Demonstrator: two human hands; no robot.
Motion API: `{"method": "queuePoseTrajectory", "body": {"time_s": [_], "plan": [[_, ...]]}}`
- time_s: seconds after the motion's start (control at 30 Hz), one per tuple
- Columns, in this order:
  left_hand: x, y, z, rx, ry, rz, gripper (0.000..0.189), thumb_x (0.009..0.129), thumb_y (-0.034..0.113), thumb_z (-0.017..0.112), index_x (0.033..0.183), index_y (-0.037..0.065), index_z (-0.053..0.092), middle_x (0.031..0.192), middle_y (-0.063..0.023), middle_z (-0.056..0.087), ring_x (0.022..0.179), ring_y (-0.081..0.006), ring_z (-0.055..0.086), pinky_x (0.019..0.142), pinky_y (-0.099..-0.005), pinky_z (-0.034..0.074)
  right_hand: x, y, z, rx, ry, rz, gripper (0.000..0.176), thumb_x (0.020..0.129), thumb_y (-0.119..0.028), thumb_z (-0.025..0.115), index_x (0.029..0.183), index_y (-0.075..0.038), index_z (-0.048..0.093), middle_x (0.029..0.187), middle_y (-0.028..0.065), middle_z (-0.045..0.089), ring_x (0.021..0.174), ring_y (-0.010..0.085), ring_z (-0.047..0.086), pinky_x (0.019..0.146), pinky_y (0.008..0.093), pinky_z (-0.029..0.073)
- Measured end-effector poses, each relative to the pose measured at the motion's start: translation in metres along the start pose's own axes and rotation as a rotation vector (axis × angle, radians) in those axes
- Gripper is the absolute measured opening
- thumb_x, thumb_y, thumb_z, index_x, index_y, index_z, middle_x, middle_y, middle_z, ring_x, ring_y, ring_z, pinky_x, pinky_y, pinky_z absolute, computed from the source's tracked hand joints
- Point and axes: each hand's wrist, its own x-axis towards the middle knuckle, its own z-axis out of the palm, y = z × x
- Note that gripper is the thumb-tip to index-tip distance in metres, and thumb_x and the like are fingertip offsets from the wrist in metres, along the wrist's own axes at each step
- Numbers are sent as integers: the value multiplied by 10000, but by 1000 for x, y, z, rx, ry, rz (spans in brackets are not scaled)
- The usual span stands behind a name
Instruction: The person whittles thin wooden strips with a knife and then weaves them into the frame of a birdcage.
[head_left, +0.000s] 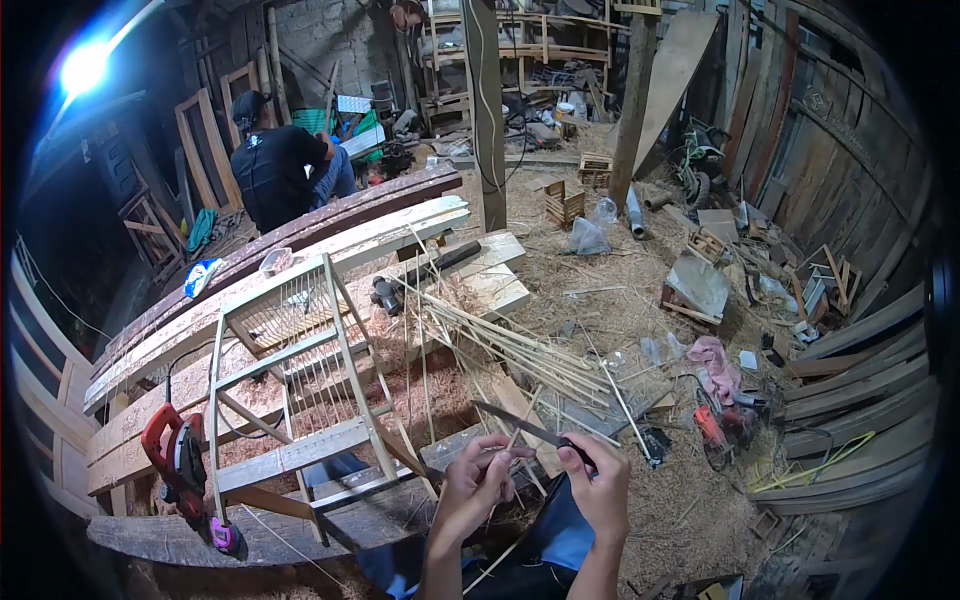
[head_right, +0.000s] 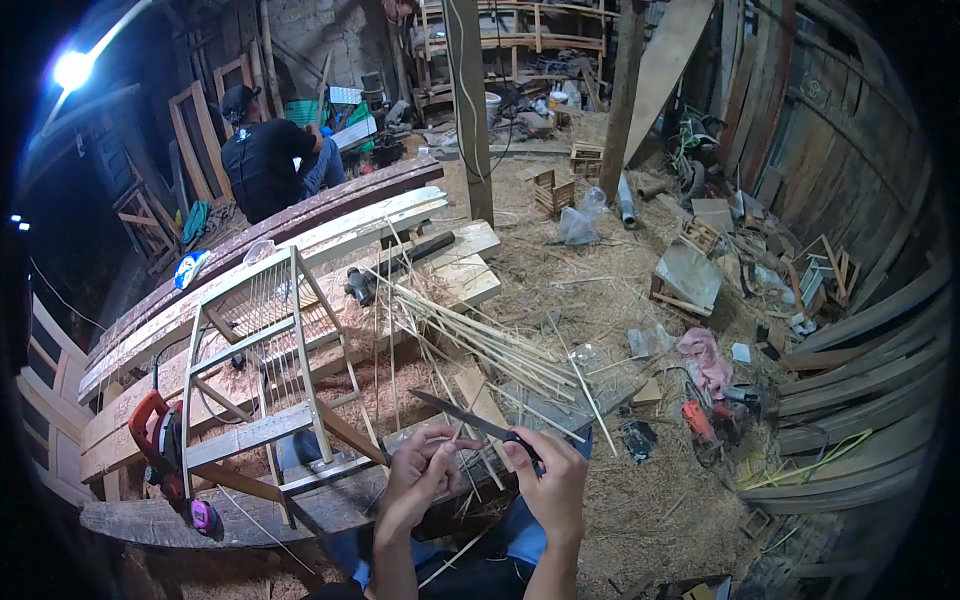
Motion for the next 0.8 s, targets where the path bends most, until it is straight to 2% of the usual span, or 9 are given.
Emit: {"method": "queuePoseTrajectory", "body": {"time_s": [0.1, 0.2, 0.27, 0.37, 0.6, 0.67, 0.8], "plan": [[0, 2, 1, -9, 19, -57, 235, 1073, 158, 520, 1236, -11, 517, 1119, -168, 724, 591, -70, 511, 563, -223, 451, 0, -3, 0, 2, -52, -7, 313, 920, -318, 737, 1010, -19, 732, 837, 134, 694, 727, 317, 670, 638, 388, 506], [1, -2, 0, 29, -11, -81, 208, 1075, 155, 516, 1188, -19, 533, 1032, -137, 721, 588, -70, 506, 537, -227, 427, 1, -2, 1, 12, -81, -47, 309, 903, -314, 751, 988, -18, 727, 851, 135, 699, 749, 318, 676, 657, 394, 512], [-1, -7, 3, 21, -9, -22, 193, 1081, 162, 511, 1150, -17, 535, 904, -79, 678, 572, -54, 471, 519, -225, 389, 1, -1, 2, 16, -91, -70, 305, 892, -311, 760, 974, -19, 725, 858, 136, 702, 764, 318, 680, 670, 398, 514], [-2, -12, 4, 31, 8, -54, 194, 1082, 176, 509, 1125, -11, 537, 826, -48, 626, 560, -57, 469, 499, -221, 363, -1, -1, 2, -16, -119, -86, 300, 870, -302, 775, 958, -21, 719, 870, 135, 708, 788, 323, 680, 691, 410, 515], [-2, -21, 3, -1, -22, -33, 194, 1095, 176, 486, 1135, -8, 535, 832, -31, 603, 600, -40, 469, 524, -213, 368, -4, 3, 12, -34, -148, -114, 301, 875, -269, 764, 1010, -10, 690, 919, 160, 705, 861, 367, 674, 755, 438, 520], [-1, -33, 0, 95, 23, -45, 206, 1100, 183, 477, 1157, -7, 532, 842, -24, 604, 633, -30, 474, 535, -211, 373, -4, 1, 12, -22, -164, -110, 296, 882, -263, 758, 1014, -9, 684, 926, 165, 703, 875, 370, 674, 766, 442, 521], [-3, -28, 8, 56, 114, -124, 216, 1101, 193, 481, 1179, -1, 531, 836, -8, 583, 651, -20, 464, 540, -205, 374, -3, -7, 11, 8, -184, -103, 345, 912, -313, 733, 975, 17, 657, 924, 175, 697, 876, 387, 668, 780, 442, 513]]}}
